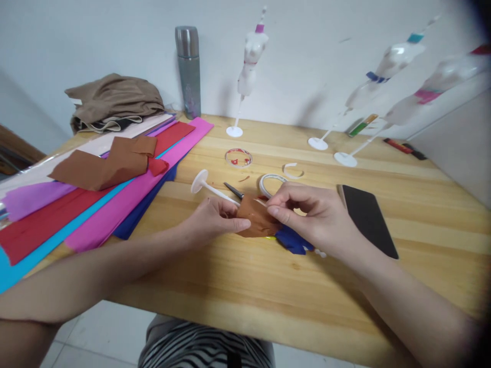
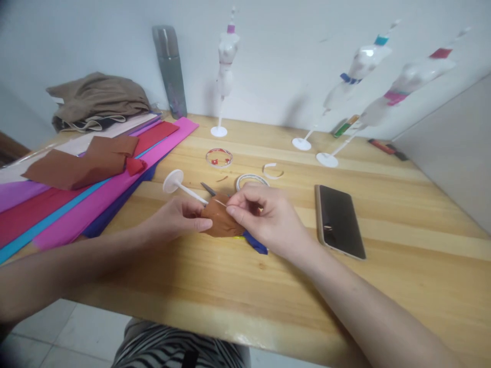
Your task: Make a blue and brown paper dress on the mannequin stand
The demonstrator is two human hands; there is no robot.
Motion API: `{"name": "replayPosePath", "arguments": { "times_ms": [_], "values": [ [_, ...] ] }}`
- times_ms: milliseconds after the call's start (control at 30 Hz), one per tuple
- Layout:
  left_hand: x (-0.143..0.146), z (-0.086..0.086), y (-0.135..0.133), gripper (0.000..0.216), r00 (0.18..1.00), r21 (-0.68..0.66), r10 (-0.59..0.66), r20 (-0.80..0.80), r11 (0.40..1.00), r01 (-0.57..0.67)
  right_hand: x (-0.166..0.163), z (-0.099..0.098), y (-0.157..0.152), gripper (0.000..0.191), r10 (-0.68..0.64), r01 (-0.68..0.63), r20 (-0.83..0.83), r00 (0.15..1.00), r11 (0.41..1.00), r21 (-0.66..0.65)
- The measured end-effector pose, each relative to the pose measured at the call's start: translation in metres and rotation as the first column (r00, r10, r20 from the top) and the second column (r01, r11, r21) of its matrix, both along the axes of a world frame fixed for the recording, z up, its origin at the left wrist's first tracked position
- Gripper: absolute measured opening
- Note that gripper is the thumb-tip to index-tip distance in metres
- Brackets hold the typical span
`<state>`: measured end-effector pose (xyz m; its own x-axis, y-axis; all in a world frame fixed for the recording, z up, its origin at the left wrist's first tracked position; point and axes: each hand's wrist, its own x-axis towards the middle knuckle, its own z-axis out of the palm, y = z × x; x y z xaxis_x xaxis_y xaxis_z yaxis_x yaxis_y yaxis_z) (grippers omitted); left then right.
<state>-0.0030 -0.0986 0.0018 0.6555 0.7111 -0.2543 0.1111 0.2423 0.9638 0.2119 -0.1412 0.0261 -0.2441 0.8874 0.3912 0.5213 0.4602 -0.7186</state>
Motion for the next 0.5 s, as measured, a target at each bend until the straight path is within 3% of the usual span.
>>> {"name": "replayPosePath", "arguments": {
  "times_ms": [167,500],
  "values": [
    [0.0046,-0.0075,-0.0016,0.007,0.991,-0.072,0.112,0.071,0.992,-0.107,-0.0021,-0.0005,-0.0008,0.017,-0.008,0.008,-0.004,1.000,1.000,0.007],
    [0.0055,-0.0090,-0.0024,0.004,0.982,-0.135,0.099,0.163,0.988,-0.077,-0.0023,-0.0027,0.0007,0.016,-0.013,0.011,-0.045,0.999,0.999,-0.045]
  ]
}}
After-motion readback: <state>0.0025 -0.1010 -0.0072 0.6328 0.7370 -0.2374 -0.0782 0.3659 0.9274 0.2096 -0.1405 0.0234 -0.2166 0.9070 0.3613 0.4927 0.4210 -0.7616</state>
